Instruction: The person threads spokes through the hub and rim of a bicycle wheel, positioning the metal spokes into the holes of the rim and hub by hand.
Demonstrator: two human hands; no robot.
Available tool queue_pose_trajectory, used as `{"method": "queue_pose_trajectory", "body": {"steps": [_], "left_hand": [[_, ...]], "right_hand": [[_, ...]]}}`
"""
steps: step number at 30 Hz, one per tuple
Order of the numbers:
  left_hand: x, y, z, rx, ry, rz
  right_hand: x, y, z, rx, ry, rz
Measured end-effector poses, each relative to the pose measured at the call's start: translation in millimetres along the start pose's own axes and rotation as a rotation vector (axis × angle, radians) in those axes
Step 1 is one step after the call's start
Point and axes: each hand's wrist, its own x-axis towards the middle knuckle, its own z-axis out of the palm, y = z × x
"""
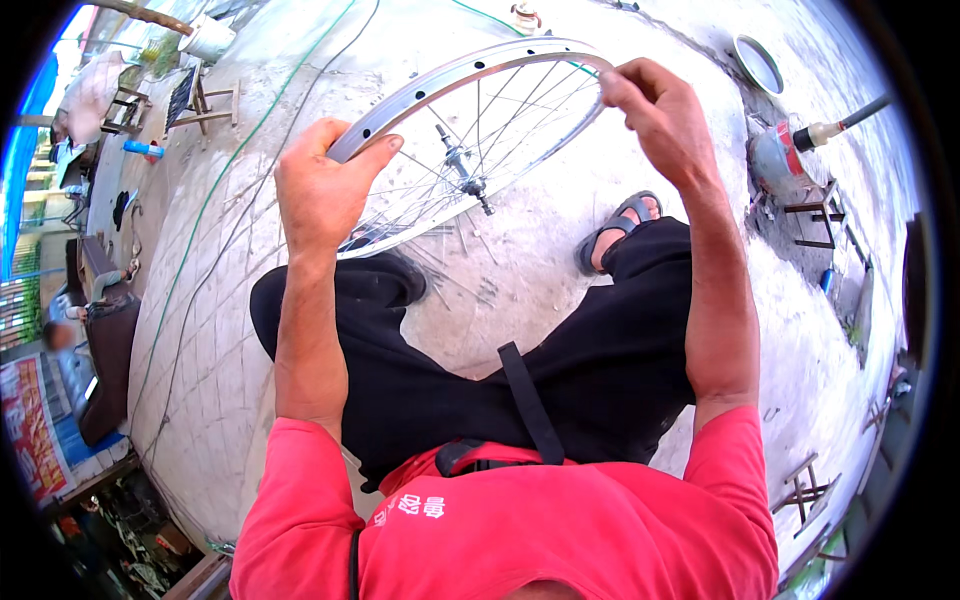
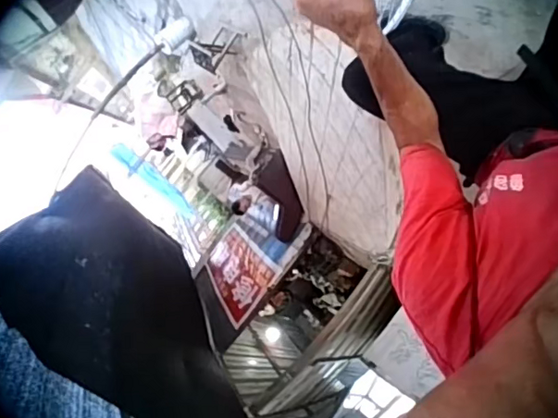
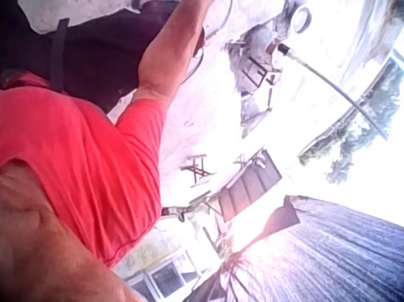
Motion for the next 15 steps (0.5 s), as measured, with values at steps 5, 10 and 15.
{"method": "queue_pose_trajectory", "body": {"steps": [5, 10, 15], "left_hand": [[5.1, 3.0, 4.6, -0.006, -0.069, 0.011], [16.5, 8.3, 5.3, -0.156, -0.243, 0.061], [17.9, 20.3, 3.8, -0.479, -0.468, 0.023]], "right_hand": [[-1.1, -0.5, 22.1, -0.036, -0.145, 0.073], [1.9, -7.0, 32.6, 0.074, -0.216, 0.079], [4.2, -24.7, 42.6, 0.401, -0.258, 0.102]]}}
